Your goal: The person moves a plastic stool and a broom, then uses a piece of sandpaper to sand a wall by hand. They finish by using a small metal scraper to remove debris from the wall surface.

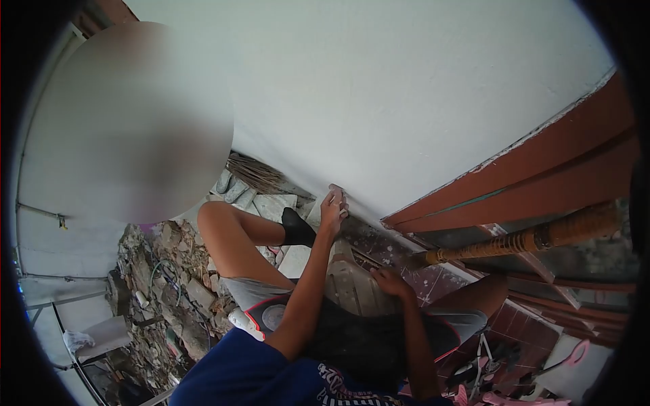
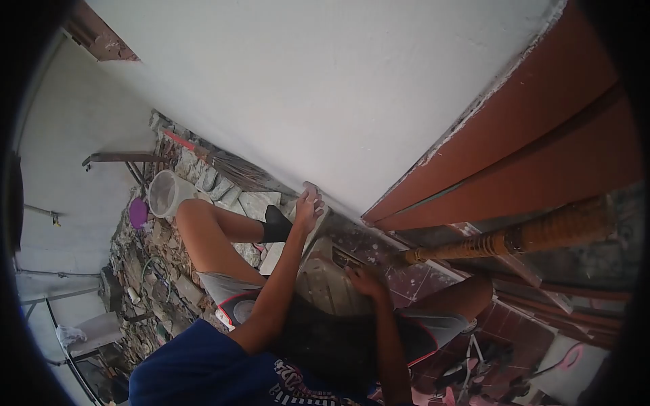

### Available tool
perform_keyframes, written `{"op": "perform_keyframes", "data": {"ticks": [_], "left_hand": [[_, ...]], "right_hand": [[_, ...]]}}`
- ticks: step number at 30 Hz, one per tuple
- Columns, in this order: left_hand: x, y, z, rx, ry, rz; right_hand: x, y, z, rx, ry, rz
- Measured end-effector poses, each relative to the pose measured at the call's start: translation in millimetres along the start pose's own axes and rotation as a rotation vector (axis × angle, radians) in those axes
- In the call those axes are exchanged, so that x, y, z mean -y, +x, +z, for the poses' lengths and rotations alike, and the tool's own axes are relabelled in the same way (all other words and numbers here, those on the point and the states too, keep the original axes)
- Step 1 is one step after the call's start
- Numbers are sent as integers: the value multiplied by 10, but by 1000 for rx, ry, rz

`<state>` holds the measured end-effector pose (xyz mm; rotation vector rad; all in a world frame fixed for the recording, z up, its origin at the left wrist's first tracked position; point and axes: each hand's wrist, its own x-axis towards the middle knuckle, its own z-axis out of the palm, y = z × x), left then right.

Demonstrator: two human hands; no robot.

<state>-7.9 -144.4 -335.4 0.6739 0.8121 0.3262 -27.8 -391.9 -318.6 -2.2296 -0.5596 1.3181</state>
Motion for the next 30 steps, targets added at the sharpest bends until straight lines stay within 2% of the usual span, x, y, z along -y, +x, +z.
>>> {"op": "perform_keyframes", "data": {"ticks": [4, 6, 10, 12, 14, 16, 17, 19, 20, 22, 25, 28, 30], "left_hand": [[121, 124, -171, 23, 6, 44], [232, 176, -278, -40, 236, 62], [370, 271, -392, -3, 141, 61], [199, 160, -271, -77, 266, 155], [84, 68, -204, -80, 342, 152], [61, 25, -181, -56, 273, 275], [115, 60, -228, -59, 274, 275], [180, 130, -311, -61, 517, 386], [162, 95, -305, -64, 515, 385], [114, 41, -280, -36, 875, 533], [81, 29, -222, -62, 776, 616], [20, 29, -225, -52, 851, 706], [-137, -132, -110, -69, 879, 709]], "right_hand": [[22, -16, -21, 21, 10, 6], [-23, 12, -2, 12, -13, -62], [-60, 23, -11, 39, -59, -53], [-107, 50, 19, 40, 4, -55], [-104, 49, 17, 33, 13, -67], [-86, 44, 41, 30, 25, -78], [-110, 49, 51, 8, 13, -87], [-119, 54, 46, -13, -4, -96], [-108, 49, 37, -11, -22, -112], [-114, 50, 26, -8, -42, -129], [-116, 69, 37, -12, -9, -167], [-107, 57, 37, 34, 17, -73], [-151, 84, 79, -38, 10, -142]]}}
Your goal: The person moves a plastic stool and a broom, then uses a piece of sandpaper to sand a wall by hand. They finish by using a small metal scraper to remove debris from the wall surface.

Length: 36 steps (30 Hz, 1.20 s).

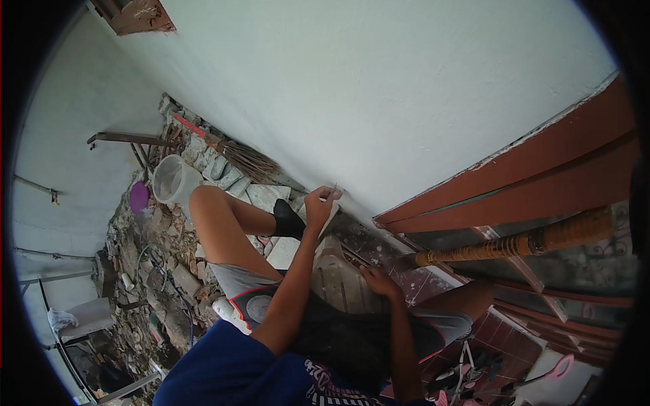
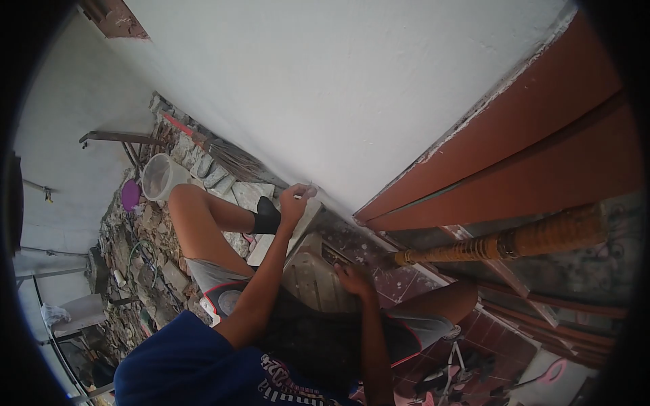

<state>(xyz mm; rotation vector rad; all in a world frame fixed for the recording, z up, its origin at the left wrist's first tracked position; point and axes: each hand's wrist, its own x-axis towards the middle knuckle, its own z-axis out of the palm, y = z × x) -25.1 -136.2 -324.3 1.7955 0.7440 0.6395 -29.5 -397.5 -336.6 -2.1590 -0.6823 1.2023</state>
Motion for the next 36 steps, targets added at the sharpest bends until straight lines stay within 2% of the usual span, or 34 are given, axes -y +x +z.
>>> {"op": "perform_keyframes", "data": {"ticks": [2, 4, 8, 11, 14, 16, 20, 22, 32, 34, 36], "left_hand": [[-88, 18, -32, -5, 33, -1], [-79, 57, -18, -22, -214, -5], [11, 73, 34, -75, -410, -20], [23, 85, 52, -99, -384, -127], [254, 87, 143, -124, -535, -237], [402, 69, 192, -106, -626, -452], [296, 9, 195, -167, -770, -587], [294, -23, 170, -138, -954, -628], [218, -38, 52, 79, -1023, -607], [211, -29, -3, 197, -1023, -620], [211, -24, -57, 232, -1027, -648]], "right_hand": [[-12, 2, 2, 1, -4, -9], [-3, 1, -4, 2, -9, -18], [-97, 47, 49, 13, -30, 57], [24, 0, -17, 26, -42, 56], [87, -48, -49, 22, -21, 58], [89, -50, -40, 10, -10, 69], [113, -29, -51, 24, -25, 79], [109, -29, -45, 29, -19, 82], [127, -69, -53, 19, 6, 86], [125, -72, -51, 7, 2, 95], [106, -51, -41, 25, 22, 99]]}}
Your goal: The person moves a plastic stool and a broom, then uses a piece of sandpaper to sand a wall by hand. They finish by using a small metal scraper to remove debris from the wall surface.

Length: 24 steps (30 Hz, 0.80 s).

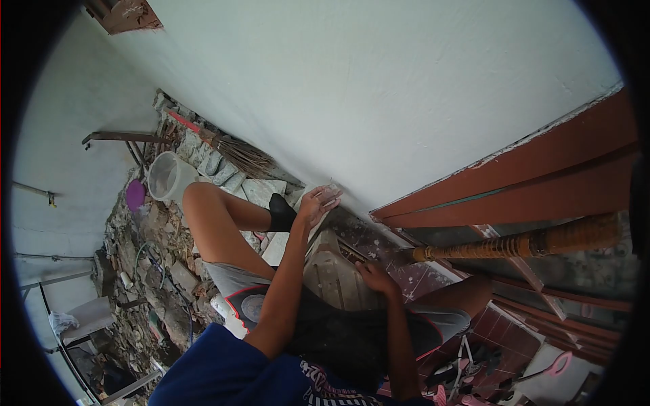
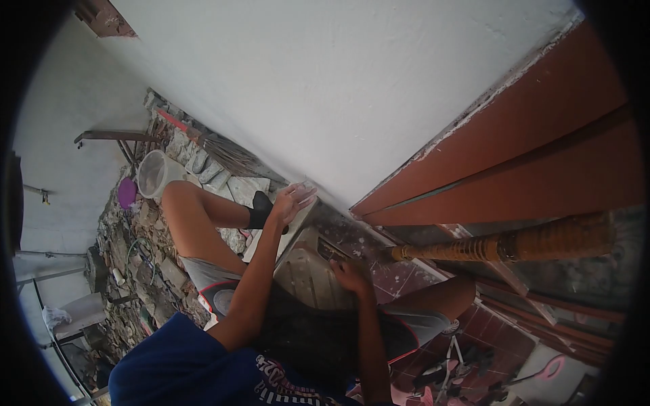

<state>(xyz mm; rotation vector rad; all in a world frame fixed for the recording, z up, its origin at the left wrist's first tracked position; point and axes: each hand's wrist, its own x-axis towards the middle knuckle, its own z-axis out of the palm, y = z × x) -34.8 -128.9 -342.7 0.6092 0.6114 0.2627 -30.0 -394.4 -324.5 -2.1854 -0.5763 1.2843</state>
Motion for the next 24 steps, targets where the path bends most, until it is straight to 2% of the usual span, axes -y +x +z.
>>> {"op": "perform_keyframes", "data": {"ticks": [4, 6, 11, 13, 16, 18, 24], "left_hand": [[-6, -37, 4, -14, -25, -77], [50, 9, -78, -16, -12, -70], [71, 20, -108, 0, -11, -66], [47, -21, -13, -109, 328, -46], [112, 13, 14, -99, 253, 7], [101, 13, 73, -108, 232, 14], [149, 85, 19, -141, 250, 25]], "right_hand": [[14, -10, 1, -36, -23, -9], [12, -1, -23, -7, -53, -80], [-4, 9, -19, 4, -24, -77], [-37, 41, -6, 18, -18, -64], [-145, 89, 31, 15, -82, -110], [-178, 94, 69, -61, -74, -150], [-175, 117, 47, 1, -74, -104]]}}
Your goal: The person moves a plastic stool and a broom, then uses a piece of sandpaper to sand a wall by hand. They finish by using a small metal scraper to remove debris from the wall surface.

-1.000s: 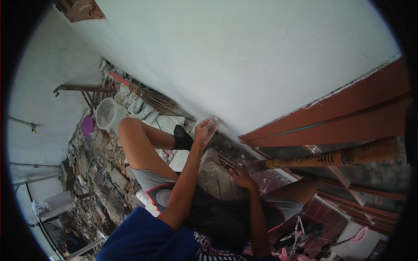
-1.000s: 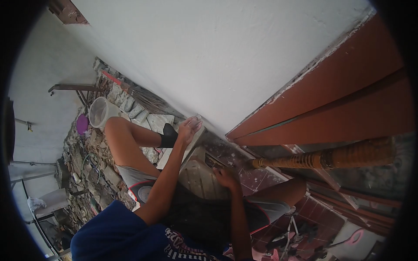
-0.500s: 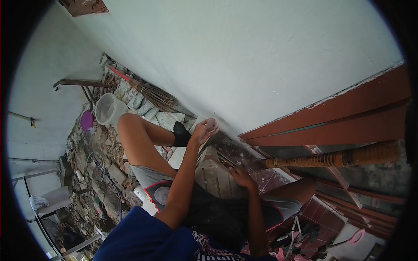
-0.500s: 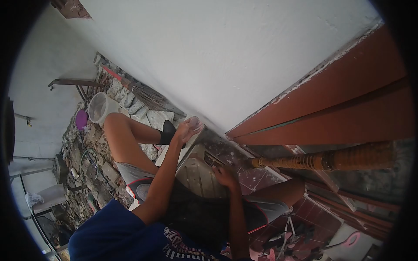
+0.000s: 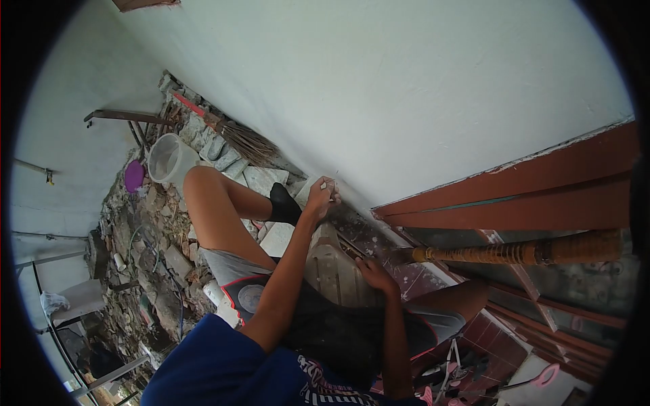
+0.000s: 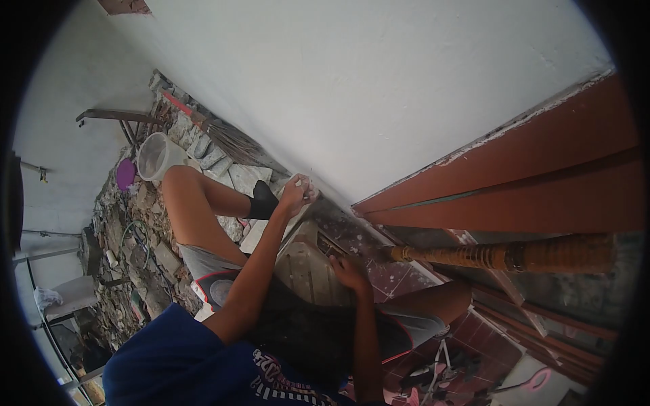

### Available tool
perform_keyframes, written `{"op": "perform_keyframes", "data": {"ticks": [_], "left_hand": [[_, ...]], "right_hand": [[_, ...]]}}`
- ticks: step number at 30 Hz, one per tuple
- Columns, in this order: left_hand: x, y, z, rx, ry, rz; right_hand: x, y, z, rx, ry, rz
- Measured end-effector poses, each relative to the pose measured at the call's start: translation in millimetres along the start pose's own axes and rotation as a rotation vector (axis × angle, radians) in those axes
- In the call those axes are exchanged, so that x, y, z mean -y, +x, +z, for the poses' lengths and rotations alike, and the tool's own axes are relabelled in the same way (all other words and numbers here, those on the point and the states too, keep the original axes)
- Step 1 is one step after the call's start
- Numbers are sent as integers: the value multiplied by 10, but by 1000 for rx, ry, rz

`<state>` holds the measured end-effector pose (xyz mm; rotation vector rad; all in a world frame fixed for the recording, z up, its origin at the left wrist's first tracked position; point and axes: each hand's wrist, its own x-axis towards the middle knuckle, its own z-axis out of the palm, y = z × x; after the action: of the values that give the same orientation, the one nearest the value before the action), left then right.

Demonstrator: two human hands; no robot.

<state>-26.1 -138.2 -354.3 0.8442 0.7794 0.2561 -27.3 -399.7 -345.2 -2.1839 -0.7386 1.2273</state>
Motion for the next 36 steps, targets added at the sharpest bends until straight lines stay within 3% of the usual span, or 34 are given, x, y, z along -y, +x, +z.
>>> {"op": "perform_keyframes", "data": {"ticks": [4, 7, 16, 26, 31, 34, 36], "left_hand": [[25, 24, 52, -67, 172, 111], [24, 68, 32, 3, 104, 132], [-85, 109, 64, -76, 170, 297], [-24, 174, 82, 1, 153, 270], [89, 217, 69, 21, -51, 186], [281, 309, -96, -74, 219, 202], [335, 227, -174, -104, 145, 183]], "right_hand": [[122, -58, -64, -6, 20, 7], [172, -69, -109, 42, 26, 34], [192, -86, -112, 55, 65, 64], [225, -92, -146, 80, 55, 105], [139, -49, -103, 112, 62, 104], [269, -102, -152, 92, 70, 124], [427, -168, -247, 131, 45, 172]]}}
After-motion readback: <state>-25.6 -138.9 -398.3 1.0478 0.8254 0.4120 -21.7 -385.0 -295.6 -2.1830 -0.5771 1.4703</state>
